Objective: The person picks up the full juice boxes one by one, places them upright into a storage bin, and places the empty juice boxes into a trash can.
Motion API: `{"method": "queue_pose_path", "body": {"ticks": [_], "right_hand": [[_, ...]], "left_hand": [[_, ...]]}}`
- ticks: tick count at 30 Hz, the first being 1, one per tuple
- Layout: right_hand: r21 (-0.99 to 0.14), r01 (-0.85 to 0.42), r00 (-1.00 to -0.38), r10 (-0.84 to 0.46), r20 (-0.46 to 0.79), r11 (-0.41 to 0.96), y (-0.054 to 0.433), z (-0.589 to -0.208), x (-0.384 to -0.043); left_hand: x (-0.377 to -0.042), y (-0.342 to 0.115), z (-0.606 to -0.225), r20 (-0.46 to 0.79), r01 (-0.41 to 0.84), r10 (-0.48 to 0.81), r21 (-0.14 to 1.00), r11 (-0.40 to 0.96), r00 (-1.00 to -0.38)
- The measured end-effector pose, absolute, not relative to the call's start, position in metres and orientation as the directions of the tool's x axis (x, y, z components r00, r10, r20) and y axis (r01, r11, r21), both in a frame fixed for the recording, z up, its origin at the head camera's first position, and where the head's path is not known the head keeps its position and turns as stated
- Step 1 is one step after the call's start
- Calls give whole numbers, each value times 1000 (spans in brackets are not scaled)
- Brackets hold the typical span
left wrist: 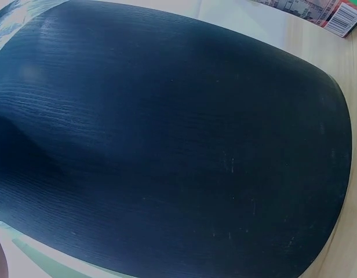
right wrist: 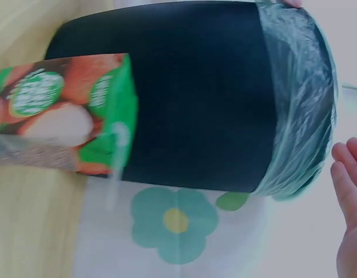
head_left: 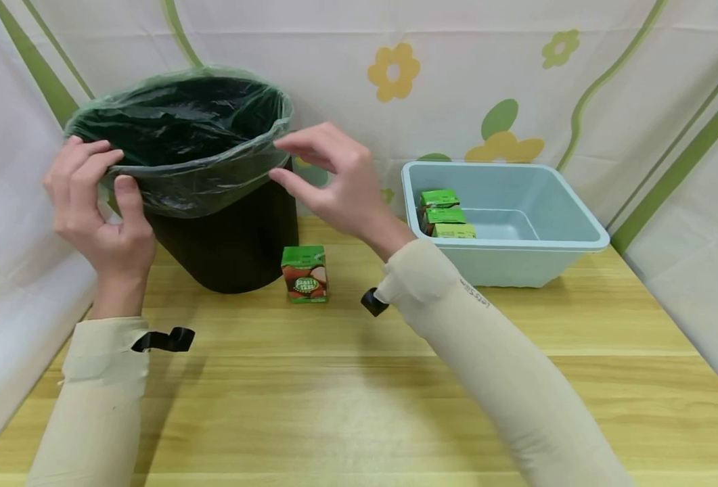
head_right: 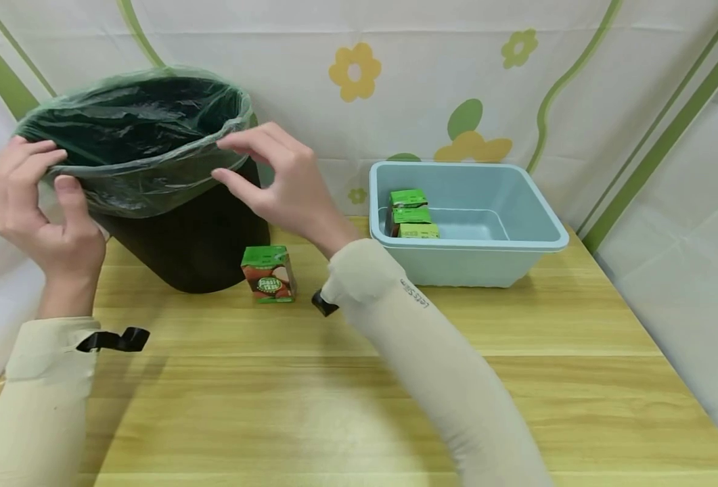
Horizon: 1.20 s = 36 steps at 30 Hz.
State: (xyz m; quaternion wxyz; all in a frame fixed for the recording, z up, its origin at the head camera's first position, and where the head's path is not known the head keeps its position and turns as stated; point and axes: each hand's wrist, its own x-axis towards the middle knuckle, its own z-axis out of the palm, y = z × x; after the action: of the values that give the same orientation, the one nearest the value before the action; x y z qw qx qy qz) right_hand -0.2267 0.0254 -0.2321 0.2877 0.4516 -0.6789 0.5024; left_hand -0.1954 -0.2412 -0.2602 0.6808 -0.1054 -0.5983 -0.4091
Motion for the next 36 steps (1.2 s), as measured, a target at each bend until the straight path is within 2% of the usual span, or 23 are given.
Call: {"method": "queue_pose_path", "body": {"ticks": [3, 11, 17, 23, 36], "right_hand": [[-471, -880, -464, -318, 827, 59, 34, -245, -225], [-648, -754, -631, -398, 666, 111, 49, -277, -219], [-724, -664, -697, -507, 507, 189, 50, -295, -219], [-748, -618, -718, -560, 413, 241, 51, -308, -219], [-639, -668, -686, -648, 331, 381, 45, -325, -221]], "left_hand": [[-196, -240, -260, 902, 684, -429, 342, 644, -47], [-199, -238, -261, 904, 687, -424, 344, 640, -57], [-195, -242, -262, 896, 681, -439, 364, 636, -68], [-194, -242, -260, 896, 673, -441, 359, 647, -54], [-195, -241, -259, 895, 681, -442, 355, 640, -51]]}}
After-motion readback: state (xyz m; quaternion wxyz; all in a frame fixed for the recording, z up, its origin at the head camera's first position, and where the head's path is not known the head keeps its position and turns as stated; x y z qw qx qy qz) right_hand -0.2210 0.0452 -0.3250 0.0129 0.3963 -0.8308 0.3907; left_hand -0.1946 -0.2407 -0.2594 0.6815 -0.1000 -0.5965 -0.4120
